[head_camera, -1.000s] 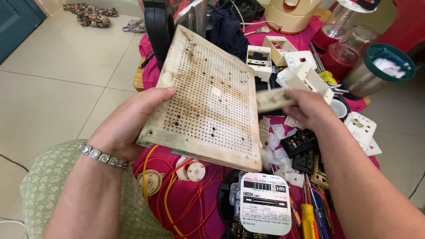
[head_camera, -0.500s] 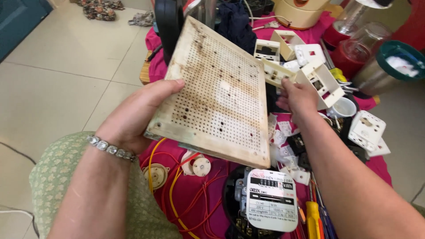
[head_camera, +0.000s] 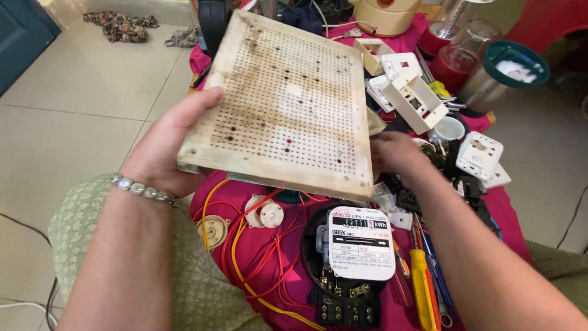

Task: The person handles a disassembled electricity meter, turning it over to show the internal components and terminals. They then pick up a perforated circuit board and various electrical components, organizing them on a pink cloth-covered surface.

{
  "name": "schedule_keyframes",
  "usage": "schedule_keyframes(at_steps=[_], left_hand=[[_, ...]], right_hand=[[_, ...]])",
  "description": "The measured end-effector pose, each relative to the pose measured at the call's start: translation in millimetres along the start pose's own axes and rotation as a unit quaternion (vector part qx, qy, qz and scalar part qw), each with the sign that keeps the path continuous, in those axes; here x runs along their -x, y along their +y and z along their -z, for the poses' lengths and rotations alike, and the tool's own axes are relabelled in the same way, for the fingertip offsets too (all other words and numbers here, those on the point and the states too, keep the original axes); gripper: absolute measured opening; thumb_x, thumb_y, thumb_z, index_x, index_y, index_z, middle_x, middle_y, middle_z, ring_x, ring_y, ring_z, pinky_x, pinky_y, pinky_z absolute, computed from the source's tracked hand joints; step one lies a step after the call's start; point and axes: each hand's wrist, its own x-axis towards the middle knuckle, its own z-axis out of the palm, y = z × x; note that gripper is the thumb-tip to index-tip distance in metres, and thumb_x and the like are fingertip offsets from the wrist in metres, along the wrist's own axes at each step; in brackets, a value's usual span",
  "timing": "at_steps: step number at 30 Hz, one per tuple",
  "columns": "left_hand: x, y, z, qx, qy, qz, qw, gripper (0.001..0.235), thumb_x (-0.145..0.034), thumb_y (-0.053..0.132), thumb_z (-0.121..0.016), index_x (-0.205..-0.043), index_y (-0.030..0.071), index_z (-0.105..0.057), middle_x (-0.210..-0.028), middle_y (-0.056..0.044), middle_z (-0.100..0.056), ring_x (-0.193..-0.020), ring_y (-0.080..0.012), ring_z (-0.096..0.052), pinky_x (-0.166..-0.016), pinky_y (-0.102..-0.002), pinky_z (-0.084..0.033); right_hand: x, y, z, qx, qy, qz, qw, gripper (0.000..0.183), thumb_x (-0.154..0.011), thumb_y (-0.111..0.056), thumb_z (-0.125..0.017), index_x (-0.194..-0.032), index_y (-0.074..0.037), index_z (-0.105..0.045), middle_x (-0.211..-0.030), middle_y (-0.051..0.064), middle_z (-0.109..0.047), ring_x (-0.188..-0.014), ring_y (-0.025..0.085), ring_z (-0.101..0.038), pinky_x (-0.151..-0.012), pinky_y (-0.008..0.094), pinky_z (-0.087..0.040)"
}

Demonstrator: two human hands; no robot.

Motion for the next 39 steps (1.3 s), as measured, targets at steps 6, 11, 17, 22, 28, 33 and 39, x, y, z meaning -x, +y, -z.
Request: schedule_keyframes(at_steps=[6,11,17,22,28,33,39], left_hand=[[-6.9,-2.3,13.3,0.081,-0.038,0.006,0.996,0.052,-0.085,0.033,-0.056,-0.127,0.004,-0.061,-0.125,-0.016,-0.072,-0.097,-0.023,-0.067,-0.082,-0.034,-0.054],[-5.1,-2.1,11.8,0.054,-0.026,0.008,0.998,0.055,-0.085,0.031,-0.056,-0.13,0.002,-0.061,-0.124,-0.018,-0.073,-0.096,-0.0247,-0.069,-0.081,-0.035,-0.055],[3.9,5.3,3.1,-0.045,0.025,0.031,0.998,0.057,-0.084,0.03,-0.054,-0.133,0.002,-0.06,-0.129,-0.019,-0.072,-0.106,-0.0269,-0.069,-0.091,-0.035,-0.053],[3.0,8.6,-4.8,-0.108,0.062,0.062,0.99,0.053,-0.087,0.031,-0.054,-0.132,0.004,-0.061,-0.126,-0.018,-0.073,-0.108,-0.0269,-0.07,-0.093,-0.037,-0.054],[0.0,12.5,-6.6,-0.097,0.057,0.071,0.991,0.056,-0.085,0.03,-0.056,-0.13,-0.001,-0.065,-0.125,-0.024,-0.076,-0.105,-0.0321,-0.073,-0.085,-0.038,-0.057],[-2.8,14.9,-7.3,-0.124,0.045,0.083,0.988,0.054,-0.088,0.031,-0.052,-0.13,-0.001,-0.065,-0.125,-0.025,-0.077,-0.104,-0.0344,-0.074,-0.082,-0.04,-0.056],[-0.7,16.6,-12.2,-0.13,0.049,0.078,0.987,0.057,-0.086,0.031,-0.051,-0.131,0.0,-0.065,-0.133,-0.025,-0.076,-0.112,-0.0363,-0.076,-0.088,-0.043,-0.058]], right_hand=[[-35.5,44.3,-19.5,0.301,0.069,0.084,0.947,0.056,-0.096,-0.04,-0.051,-0.118,0.009,-0.071,-0.112,0.027,-0.074,-0.1,0.034,-0.073,-0.085,0.041,-0.055],[-8.5,23.3,-31.9,0.332,0.071,0.082,0.937,0.05,-0.094,-0.039,-0.053,-0.114,0.002,-0.073,-0.112,0.023,-0.073,-0.1,0.037,-0.07,-0.087,0.045,-0.053],[3.0,-2.1,0.6,0.384,0.143,0.105,0.906,0.035,-0.091,-0.04,-0.065,-0.112,-0.015,-0.078,-0.089,0.01,-0.077,-0.077,0.029,-0.071,-0.074,0.043,-0.055],[-38.8,5.3,18.3,0.321,0.205,0.131,0.915,0.031,-0.092,-0.032,-0.069,-0.095,-0.002,-0.076,-0.086,0.016,-0.074,-0.081,0.034,-0.068,-0.08,0.044,-0.054],[-80.9,-1.1,4.2,-0.001,0.071,0.009,0.997,0.022,-0.098,-0.024,-0.072,-0.096,-0.002,-0.069,-0.084,0.011,-0.066,-0.063,0.017,-0.06,-0.052,0.029,-0.054],[-78.5,-12.2,-3.7,0.058,-0.012,-0.013,0.998,0.022,-0.095,-0.022,-0.073,-0.094,-0.001,-0.066,-0.072,0.009,-0.06,-0.054,0.016,-0.052,-0.048,0.027,-0.048],[-73.6,-7.1,1.4,0.062,-0.031,-0.036,0.997,0.025,-0.09,-0.028,-0.07,-0.087,-0.004,-0.067,-0.066,0.007,-0.058,-0.052,0.015,-0.047,-0.043,0.027,-0.035]])
